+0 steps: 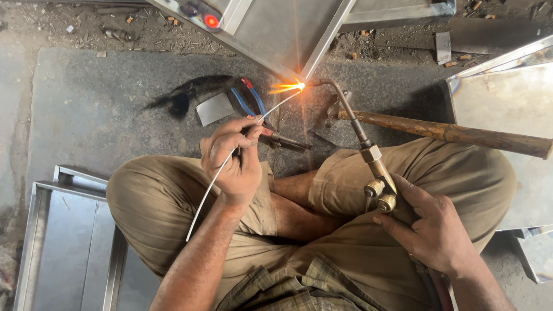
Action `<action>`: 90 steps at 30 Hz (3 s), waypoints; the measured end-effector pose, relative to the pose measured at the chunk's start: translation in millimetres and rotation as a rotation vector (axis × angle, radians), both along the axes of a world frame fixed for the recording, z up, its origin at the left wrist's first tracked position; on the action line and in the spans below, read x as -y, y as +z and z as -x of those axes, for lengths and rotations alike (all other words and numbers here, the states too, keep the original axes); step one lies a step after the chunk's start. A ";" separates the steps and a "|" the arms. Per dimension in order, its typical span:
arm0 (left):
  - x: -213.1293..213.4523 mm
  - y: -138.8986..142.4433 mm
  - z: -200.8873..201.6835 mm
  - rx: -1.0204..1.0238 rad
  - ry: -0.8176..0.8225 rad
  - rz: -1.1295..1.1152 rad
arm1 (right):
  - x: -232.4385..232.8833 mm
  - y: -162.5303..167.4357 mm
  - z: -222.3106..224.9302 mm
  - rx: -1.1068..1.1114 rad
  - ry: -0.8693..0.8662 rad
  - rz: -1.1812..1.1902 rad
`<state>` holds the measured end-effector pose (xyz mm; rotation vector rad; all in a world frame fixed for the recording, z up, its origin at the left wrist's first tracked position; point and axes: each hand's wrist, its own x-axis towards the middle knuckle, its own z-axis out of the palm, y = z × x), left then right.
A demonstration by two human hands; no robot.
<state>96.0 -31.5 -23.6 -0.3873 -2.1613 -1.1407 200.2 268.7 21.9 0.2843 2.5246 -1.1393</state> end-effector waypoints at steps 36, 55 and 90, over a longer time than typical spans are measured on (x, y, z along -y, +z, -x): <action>-17.6 17.4 0.7 -0.073 -0.004 0.130 | -42.6 -29.9 -21.1 0.011 -0.014 0.305; -23.0 63.6 77.2 0.220 -0.343 -0.380 | -43.5 -32.7 -0.7 0.004 0.076 0.256; -25.2 22.0 65.2 0.191 -0.285 -0.563 | -36.8 -33.6 13.1 -0.022 0.080 0.233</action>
